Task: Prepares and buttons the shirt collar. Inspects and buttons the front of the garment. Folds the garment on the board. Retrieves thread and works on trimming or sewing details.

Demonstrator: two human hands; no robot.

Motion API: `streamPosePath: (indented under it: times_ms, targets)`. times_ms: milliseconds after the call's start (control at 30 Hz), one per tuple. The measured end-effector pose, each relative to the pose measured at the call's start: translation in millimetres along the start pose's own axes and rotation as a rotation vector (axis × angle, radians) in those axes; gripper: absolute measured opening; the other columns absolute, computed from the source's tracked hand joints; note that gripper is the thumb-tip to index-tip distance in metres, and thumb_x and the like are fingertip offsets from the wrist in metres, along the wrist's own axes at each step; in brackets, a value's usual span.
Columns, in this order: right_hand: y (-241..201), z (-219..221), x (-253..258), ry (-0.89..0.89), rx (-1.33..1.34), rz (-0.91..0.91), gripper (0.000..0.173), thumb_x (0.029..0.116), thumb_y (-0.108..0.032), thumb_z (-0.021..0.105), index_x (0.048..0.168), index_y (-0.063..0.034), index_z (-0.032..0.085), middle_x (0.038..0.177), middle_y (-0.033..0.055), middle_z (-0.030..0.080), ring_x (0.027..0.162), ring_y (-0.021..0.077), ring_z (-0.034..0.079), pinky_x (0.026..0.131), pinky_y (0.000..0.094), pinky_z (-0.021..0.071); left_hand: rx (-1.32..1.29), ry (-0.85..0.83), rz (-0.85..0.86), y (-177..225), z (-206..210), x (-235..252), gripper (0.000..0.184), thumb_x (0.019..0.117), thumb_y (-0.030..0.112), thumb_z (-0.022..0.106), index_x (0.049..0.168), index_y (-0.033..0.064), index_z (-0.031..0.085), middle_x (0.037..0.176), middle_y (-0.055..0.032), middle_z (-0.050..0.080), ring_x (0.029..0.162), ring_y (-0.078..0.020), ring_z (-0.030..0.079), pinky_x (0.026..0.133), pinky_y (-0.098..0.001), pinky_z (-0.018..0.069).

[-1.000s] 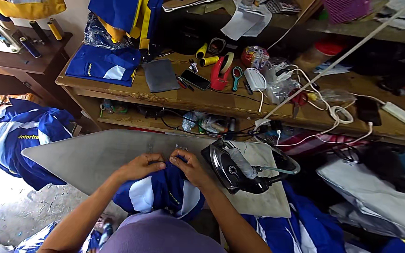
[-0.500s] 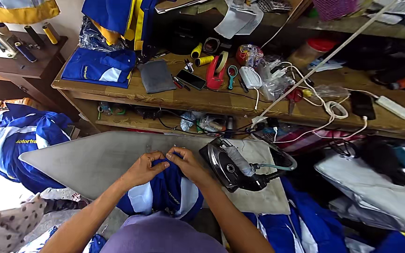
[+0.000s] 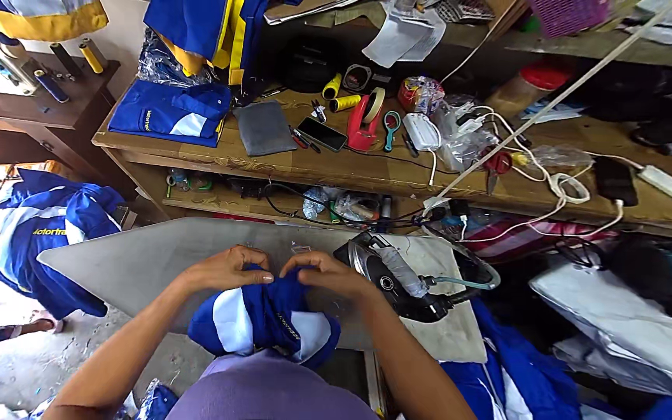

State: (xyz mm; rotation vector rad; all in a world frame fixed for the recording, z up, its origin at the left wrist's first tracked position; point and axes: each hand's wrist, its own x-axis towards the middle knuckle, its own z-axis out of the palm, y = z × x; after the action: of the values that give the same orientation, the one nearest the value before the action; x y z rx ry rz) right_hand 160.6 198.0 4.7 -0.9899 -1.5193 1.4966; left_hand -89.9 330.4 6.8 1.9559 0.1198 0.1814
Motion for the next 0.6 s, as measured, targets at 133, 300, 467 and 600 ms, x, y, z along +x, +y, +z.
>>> streamPosePath:
  times_ms: [133,300,467,600]
  targets:
    - [28,-25,-4,-0.188,0.321,0.183,0.057,0.1081,-0.051,0.034,0.126,-0.0101,0.069,0.109,-0.0021,0.075,0.091,0.0048,0.07,0.081,0.0259,0.0593,0.109,-0.187,-0.005,7,-15,-1,0.034,0.1045,0.033,0.057,0.106,0.004,0.074,0.102,-0.0077,0.069,0.102,-0.0117,0.061,0.093,-0.0301,0.0483]
    - [28,-2,-4,-0.334,-0.307,0.266,0.028,0.0972,-0.025,0.068,0.093,0.0023,0.067,0.082,0.0053,0.065,0.077,0.0082,0.061,0.075,0.0327,0.0521,0.344,-0.205,-0.073,7,-21,-6,0.033,0.1028,0.034,0.059,0.1,0.0056,0.076,0.099,-0.0107,0.071,0.101,-0.0226,0.065,0.095,-0.0424,0.0492]
    - [16,5,-3,0.387,-0.971,0.02,0.023,0.0998,-0.021,0.06,0.102,-0.0034,0.074,0.1,0.0136,0.072,0.101,0.0305,0.069,0.092,0.0525,0.0524,0.754,0.188,-0.034,-6,-24,-13,0.04,0.1058,0.041,0.052,0.099,0.0085,0.074,0.089,-0.0089,0.07,0.094,-0.026,0.067,0.102,-0.0495,0.0453]
    - [61,1,7,0.745,-1.091,-0.048,0.022,0.0953,-0.011,0.059,0.102,-0.0184,0.078,0.127,0.0124,0.066,0.119,0.0349,0.058,0.1,0.054,0.0474,0.856,0.311,-0.038,-27,6,-3,0.034,0.105,0.037,0.054,0.1,0.0096,0.074,0.097,-0.0106,0.071,0.101,-0.0296,0.067,0.101,-0.0509,0.048]
